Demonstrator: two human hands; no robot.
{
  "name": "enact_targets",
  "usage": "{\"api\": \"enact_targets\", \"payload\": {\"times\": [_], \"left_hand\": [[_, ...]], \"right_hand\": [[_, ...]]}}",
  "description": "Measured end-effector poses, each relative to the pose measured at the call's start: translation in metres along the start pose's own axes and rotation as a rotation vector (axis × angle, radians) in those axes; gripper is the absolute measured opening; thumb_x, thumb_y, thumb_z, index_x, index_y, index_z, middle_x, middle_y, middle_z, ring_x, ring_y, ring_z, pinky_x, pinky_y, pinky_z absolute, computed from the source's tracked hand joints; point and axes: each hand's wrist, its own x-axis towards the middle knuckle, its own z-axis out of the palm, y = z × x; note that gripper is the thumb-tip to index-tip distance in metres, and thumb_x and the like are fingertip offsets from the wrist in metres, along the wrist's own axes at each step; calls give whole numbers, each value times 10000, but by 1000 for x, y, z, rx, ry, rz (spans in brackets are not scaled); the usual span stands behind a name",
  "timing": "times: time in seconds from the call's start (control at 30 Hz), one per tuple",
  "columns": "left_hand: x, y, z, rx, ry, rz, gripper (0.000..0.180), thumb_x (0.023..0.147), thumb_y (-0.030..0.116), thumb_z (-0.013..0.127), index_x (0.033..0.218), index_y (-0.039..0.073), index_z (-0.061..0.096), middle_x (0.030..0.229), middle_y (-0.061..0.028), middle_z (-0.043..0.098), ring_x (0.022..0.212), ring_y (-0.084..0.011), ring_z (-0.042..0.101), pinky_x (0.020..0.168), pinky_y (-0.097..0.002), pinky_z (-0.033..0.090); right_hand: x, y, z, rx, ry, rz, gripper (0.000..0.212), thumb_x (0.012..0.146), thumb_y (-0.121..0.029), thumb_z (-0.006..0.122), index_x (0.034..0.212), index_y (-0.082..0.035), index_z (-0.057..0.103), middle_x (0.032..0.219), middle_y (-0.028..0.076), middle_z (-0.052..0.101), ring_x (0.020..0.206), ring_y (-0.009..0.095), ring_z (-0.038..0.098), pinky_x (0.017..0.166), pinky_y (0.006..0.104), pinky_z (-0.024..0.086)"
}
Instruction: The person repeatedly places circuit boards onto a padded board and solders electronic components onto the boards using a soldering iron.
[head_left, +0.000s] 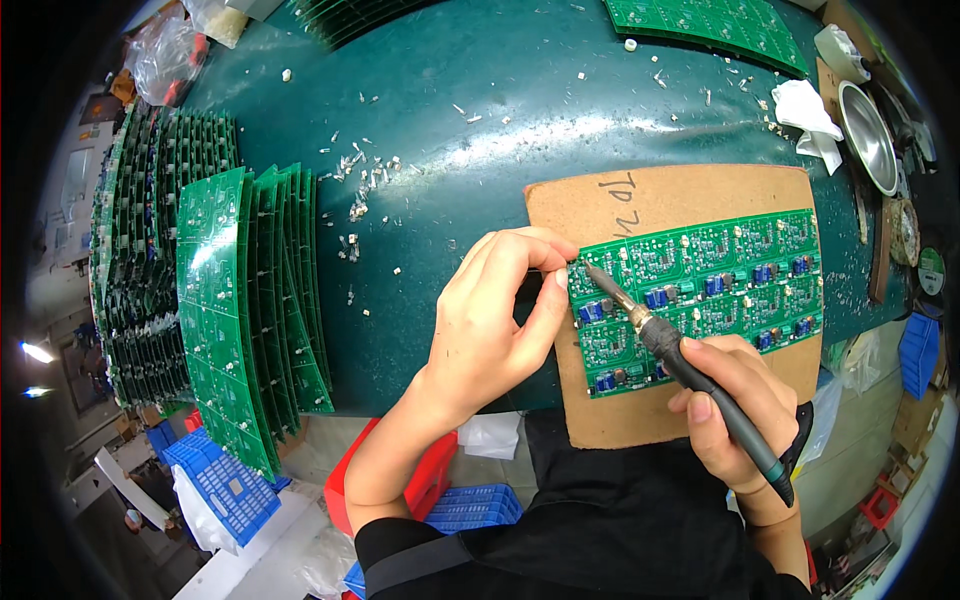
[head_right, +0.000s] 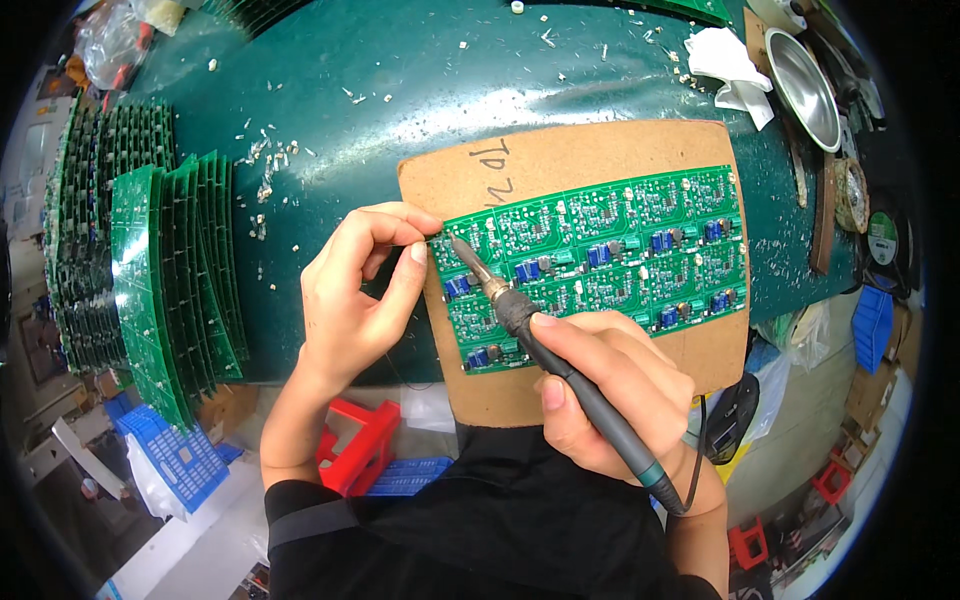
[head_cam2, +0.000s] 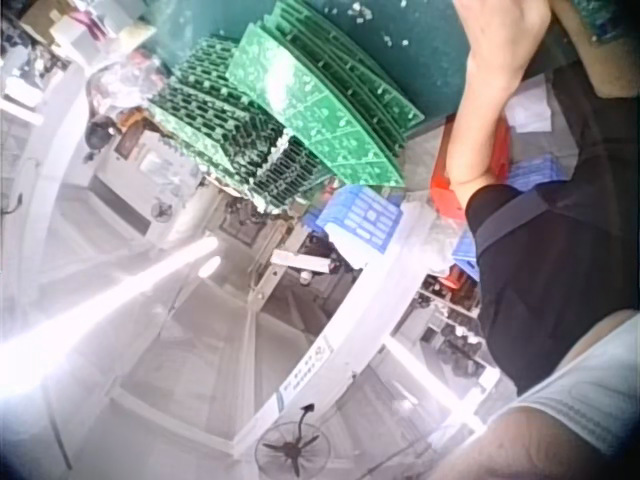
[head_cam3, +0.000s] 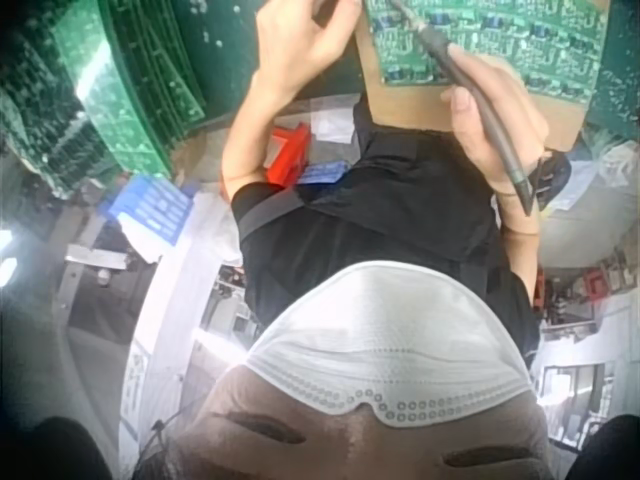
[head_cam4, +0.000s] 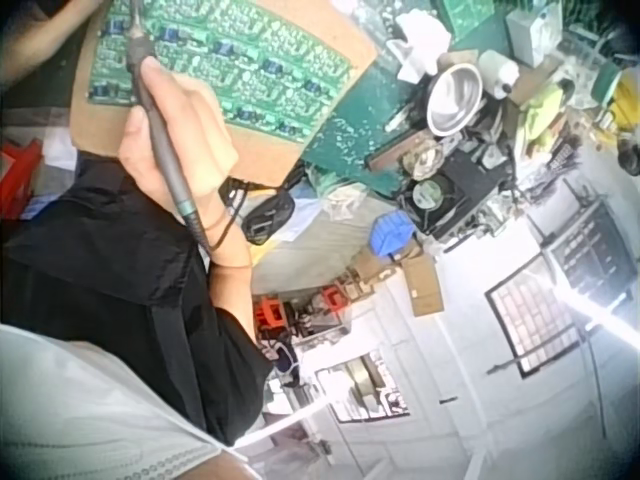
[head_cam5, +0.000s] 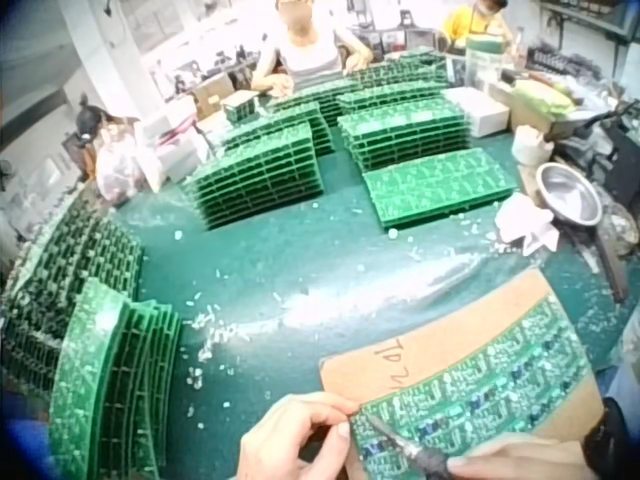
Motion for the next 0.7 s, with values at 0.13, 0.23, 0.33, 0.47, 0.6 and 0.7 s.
{"api": "enact_targets", "payload": {"times": [0.13,0.23,0.33,0.47,0.6,0.7], "left_hand": [[0,0,0,3,5,-2,99,831,-43,642,889,2,576,976,-79,701,595,-31,416,531,-188,365],[0,1,1,11,15,-5,100,833,-42,645,892,1,577,979,-79,702,586,-34,406,530,-188,362],[0,0,2,9,25,-19,93,832,-40,647,883,6,584,972,-73,701,605,-37,434,535,-187,367],[2,2,3,22,12,24,95,815,-37,657,861,21,597,959,-67,695,645,-50,490,546,-188,381],[4,2,3,44,4,54,110,787,-40,657,851,26,597,959,-70,692,647,-58,500,553,-199,393],[3,4,1,26,-3,6,112,780,-39,653,848,26,593,960,-66,693,645,-54,491,557,-204,399]], "right_hand": [[1,-1,-1,-3,-5,-3,290,810,21,645,1088,103,622,831,165,660,756,298,670,687,354,550],[1,-1,0,-4,10,4,295,807,26,644,1091,102,622,828,165,659,759,299,670,687,353,550],[4,3,-1,-4,-9,-34,306,799,26,647,1096,97,624,824,164,658,757,300,669,690,353,551],[4,-2,-1,-6,-16,-2,315,793,19,651,1097,98,624,816,163,656,753,301,668,692,352,551],[0,-1,-4,-20,17,1,313,797,2,651,1097,90,628,803,156,660,747,293,667,686,345,550],[-6,1,-19,-30,119,10,298,859,-77,603,1102,93,619,789,176,663,711,246,658,650,319,543]]}}
